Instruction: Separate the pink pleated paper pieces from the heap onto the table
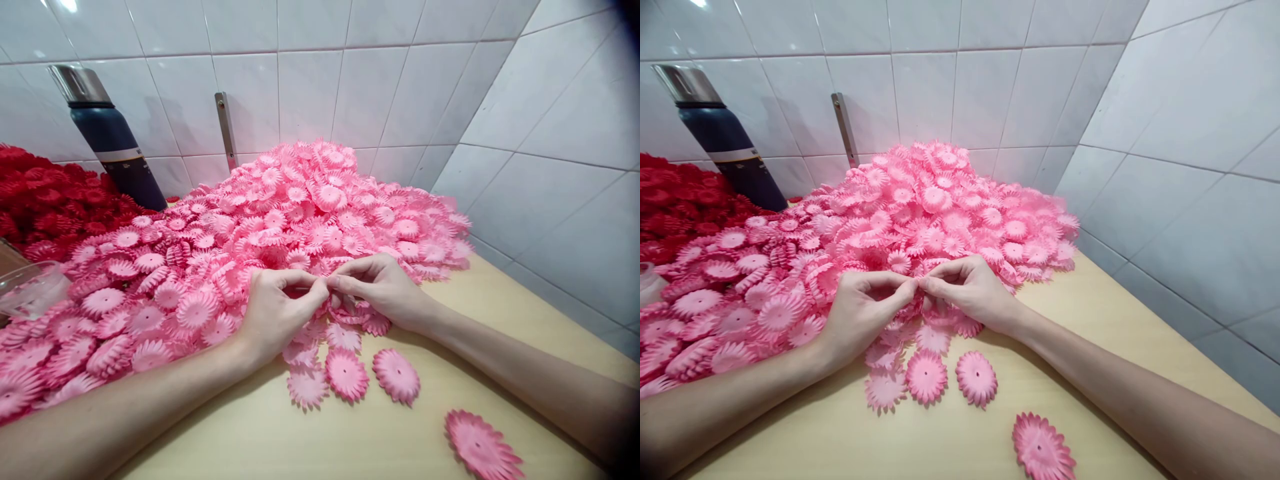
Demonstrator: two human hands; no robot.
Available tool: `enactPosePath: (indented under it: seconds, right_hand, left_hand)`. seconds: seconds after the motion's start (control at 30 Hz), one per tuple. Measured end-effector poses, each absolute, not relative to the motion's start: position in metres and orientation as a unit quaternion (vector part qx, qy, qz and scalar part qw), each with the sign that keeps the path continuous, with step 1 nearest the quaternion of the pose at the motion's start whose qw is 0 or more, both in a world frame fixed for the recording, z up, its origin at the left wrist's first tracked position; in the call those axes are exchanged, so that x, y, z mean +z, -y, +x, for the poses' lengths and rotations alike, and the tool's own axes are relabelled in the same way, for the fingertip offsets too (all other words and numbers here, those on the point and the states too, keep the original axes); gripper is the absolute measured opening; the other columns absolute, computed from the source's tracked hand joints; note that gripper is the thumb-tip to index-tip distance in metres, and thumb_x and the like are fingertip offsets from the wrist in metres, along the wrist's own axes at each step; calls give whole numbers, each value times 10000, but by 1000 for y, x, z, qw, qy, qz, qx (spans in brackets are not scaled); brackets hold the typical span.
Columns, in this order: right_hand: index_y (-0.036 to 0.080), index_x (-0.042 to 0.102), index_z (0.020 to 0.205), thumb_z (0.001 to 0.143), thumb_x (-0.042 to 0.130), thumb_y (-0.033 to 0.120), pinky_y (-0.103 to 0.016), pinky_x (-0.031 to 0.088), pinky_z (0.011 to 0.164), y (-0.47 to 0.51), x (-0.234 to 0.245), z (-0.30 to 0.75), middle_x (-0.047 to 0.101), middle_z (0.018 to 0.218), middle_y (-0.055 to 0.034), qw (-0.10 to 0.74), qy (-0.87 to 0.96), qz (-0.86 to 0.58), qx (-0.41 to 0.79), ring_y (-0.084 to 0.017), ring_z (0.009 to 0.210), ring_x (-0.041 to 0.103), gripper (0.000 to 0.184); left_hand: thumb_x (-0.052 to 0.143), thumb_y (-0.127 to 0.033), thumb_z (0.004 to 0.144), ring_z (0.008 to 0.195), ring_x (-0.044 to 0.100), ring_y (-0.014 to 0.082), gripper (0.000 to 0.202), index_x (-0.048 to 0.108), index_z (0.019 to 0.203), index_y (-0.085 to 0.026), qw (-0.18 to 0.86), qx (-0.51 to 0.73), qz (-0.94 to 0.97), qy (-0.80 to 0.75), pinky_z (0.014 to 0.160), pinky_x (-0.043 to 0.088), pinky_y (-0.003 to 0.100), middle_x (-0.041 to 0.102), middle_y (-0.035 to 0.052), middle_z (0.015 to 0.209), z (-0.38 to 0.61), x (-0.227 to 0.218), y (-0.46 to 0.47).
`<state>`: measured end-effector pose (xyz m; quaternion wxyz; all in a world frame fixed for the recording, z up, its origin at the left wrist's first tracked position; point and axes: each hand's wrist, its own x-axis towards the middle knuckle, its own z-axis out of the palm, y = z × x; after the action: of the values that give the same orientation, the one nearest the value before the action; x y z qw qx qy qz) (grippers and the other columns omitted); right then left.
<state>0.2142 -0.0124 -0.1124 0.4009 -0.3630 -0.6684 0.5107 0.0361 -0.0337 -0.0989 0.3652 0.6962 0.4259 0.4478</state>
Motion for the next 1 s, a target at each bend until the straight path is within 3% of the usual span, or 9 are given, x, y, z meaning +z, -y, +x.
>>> enactPosePath:
  seconds: [0.43,0.67,0.87,1.0]
  right_hand:
    - [146,737,731,778,702,303,-227,442,513,13,-112,214,680,630,-28,388,674,-366,510,-104,539,552,167]
    - [159,695,652,761,683,213,-220,443,498,11,-115,214,620,525,14,429,641,-355,528,-95,485,540,122]
    - [155,659,606,743,651,188,-207,391,411,7,-120,216,594,485,9,457,591,-352,564,-89,426,504,142]
    - [149,663,625,750,650,179,-205,400,435,8,-120,216,585,495,13,455,605,-347,554,-83,443,494,129]
  left_hand:
    - [612,-133,763,623,640,155,141,720,672,-116,356,452,698,-426,604,508,243,696,39,637,35,-103,34]
    - [643,-171,747,637,626,120,104,720,688,-135,374,503,629,-460,600,492,202,713,13,681,34,-107,26]
    - [664,-211,737,661,633,125,111,727,708,-125,381,534,578,-485,635,499,211,723,27,712,36,-106,22]
    - [665,-214,742,662,629,132,118,721,686,-127,402,521,585,-474,626,494,220,715,30,710,37,-104,24]
